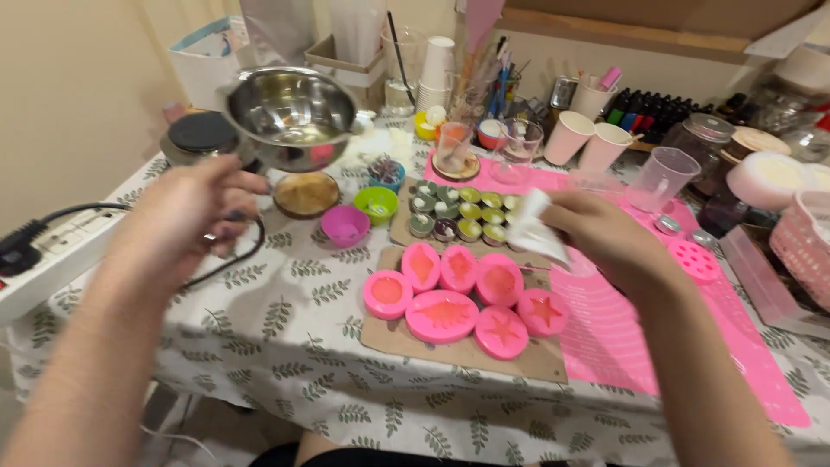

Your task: Pouring melted wax from a small metal pot into various sea-themed silicone molds using a spoon to control the flow.

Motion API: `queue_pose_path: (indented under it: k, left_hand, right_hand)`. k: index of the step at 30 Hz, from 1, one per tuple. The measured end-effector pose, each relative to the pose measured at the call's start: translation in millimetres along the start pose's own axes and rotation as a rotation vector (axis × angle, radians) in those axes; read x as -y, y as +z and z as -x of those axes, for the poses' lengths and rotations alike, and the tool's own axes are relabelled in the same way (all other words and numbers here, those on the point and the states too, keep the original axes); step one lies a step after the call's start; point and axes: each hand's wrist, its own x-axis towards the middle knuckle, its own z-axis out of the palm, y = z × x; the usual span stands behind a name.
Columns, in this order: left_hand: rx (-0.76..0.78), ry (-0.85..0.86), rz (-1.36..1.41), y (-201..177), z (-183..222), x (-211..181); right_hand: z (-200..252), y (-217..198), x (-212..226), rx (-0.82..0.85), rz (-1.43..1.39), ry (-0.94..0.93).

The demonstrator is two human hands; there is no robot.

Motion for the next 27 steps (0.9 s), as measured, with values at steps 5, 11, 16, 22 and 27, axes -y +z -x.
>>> queue_pose_path:
  k: [5,11,16,22,27]
  left_hand:
    - [-0.080,-0.003,-0.108,-74,-48,-11]
    - [-0.079,0.006,-0.048,-144,-123,12]
    - [-0.030,0.015,-0.011,-182,-168,29]
    - [0.160,-0.005,0.134,-268,-259,89]
    - [0.299,0.012,0.282,-269,-291,112]
  right_hand:
    - [-9,-56,-97,-0.218,-0.355,0.149]
    - [-5,-99,-161,-0.320,-0.484,0.064]
    - [13,-95,-144,-0.352,-0.475,0.096]
    - [35,-99,-158,-0.433,-0.501,0.132]
    - [49,-101,-162,-0.435,-0.486,0.168]
